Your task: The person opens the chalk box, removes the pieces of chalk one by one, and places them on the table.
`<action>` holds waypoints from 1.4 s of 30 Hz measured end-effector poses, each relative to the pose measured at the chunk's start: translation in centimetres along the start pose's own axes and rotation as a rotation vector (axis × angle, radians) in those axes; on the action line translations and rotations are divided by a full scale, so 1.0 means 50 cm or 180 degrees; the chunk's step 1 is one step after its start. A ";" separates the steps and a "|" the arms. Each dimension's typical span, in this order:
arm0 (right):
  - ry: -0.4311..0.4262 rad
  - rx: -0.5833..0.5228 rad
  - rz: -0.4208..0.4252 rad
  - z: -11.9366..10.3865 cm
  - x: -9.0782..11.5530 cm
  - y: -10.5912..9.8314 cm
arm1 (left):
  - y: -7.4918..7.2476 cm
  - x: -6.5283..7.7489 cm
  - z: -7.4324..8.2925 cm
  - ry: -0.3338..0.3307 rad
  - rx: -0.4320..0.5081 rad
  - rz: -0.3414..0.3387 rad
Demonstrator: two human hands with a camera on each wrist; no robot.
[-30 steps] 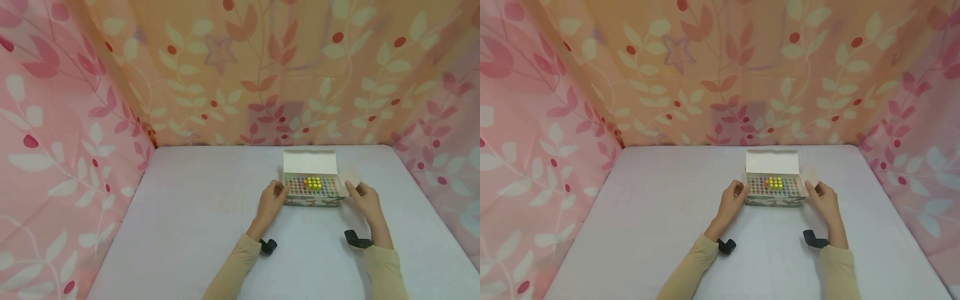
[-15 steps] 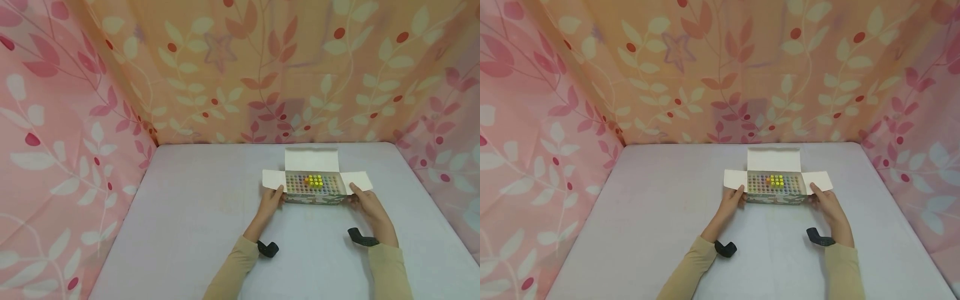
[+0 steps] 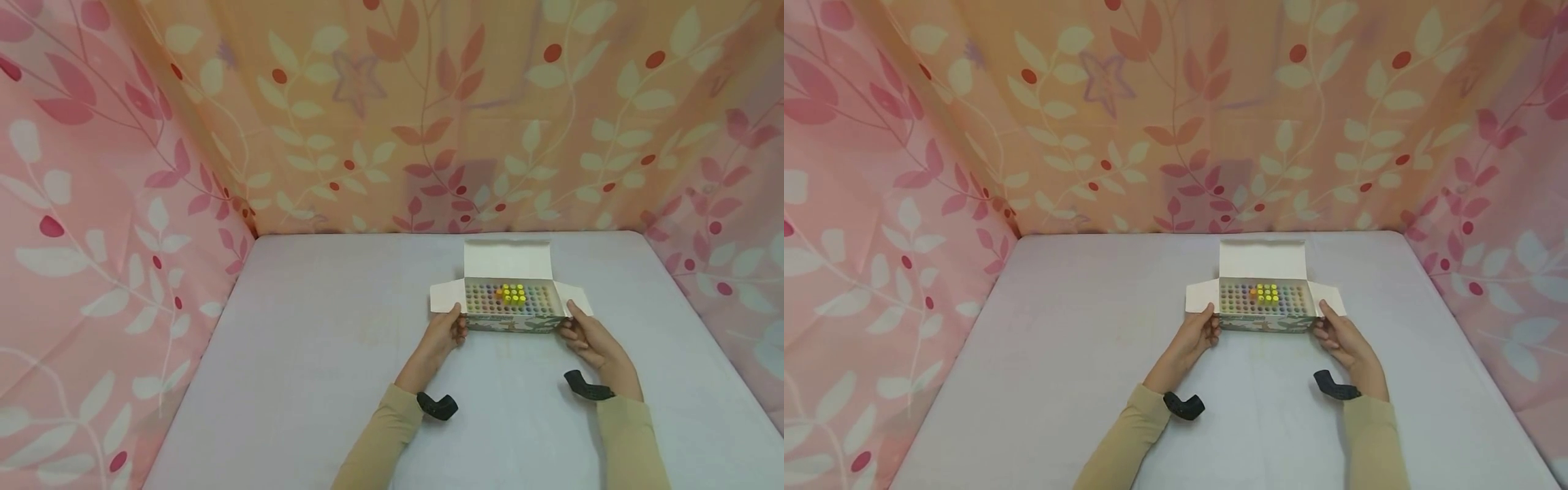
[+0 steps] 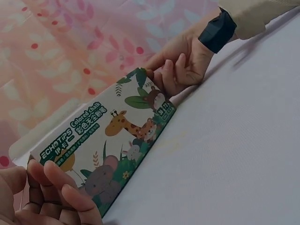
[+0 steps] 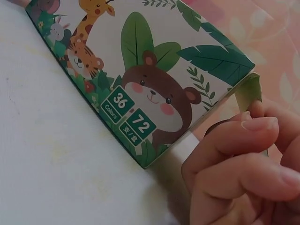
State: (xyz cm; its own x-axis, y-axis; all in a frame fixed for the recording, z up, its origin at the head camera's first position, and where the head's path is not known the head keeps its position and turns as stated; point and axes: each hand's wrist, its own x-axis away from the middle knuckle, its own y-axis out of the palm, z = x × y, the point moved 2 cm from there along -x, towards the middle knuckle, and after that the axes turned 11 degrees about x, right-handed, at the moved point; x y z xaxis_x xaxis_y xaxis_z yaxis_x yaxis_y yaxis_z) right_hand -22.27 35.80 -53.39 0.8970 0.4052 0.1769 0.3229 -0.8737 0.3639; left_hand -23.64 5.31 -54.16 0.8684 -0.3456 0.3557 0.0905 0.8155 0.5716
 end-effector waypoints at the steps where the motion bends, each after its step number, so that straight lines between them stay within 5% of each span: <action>1: -0.0003 0.0018 0.0027 -0.001 0.001 0.000 | 0.001 0.000 0.001 0.0017 -0.0006 0.0003; 7: 0.0018 0.0576 0.0633 -0.015 0.013 0.003 | 0.000 0.000 0.009 0.0194 -0.0271 0.0116; 11: 0.0011 0.1052 0.1361 -0.028 0.020 0.000 | -0.006 0.003 0.016 0.0500 -0.0740 0.0161; 18: -0.0112 0.2452 0.2838 -0.064 0.034 0.008 | -0.022 0.014 0.039 0.1122 -0.1465 0.0337; 20: -0.0356 0.2673 0.3270 -0.077 0.036 0.018 | -0.029 0.018 0.048 0.1279 -0.1614 0.0418; 24: -0.1278 0.3104 0.3835 -0.106 0.038 0.050 | -0.043 0.027 0.070 0.1554 -0.1715 0.0628; 27: -0.1900 0.3496 0.3744 -0.126 0.035 0.077 | -0.050 0.033 0.089 0.1788 -0.1700 0.0845; 30: -0.2141 0.3906 0.3268 -0.134 0.021 0.101 | -0.052 0.039 0.112 0.2090 -0.1675 0.1004; 36: -0.1958 0.4412 0.2261 -0.111 -0.025 0.118 | -0.030 0.058 0.150 0.2703 -0.1831 0.0955; 42: -0.1680 0.4788 0.2085 -0.090 -0.062 0.122 | 0.010 0.065 0.157 0.2968 -0.2388 0.0726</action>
State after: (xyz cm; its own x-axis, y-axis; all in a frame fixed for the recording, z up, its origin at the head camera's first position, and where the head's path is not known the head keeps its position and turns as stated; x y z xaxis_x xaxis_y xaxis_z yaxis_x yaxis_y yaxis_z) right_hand -24.44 30.44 -47.59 0.8794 0.0504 -0.4734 -0.4075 -0.4346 -0.8031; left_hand -24.59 0.93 -46.91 0.8904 0.0549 -0.4518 -0.1185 0.9864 -0.1137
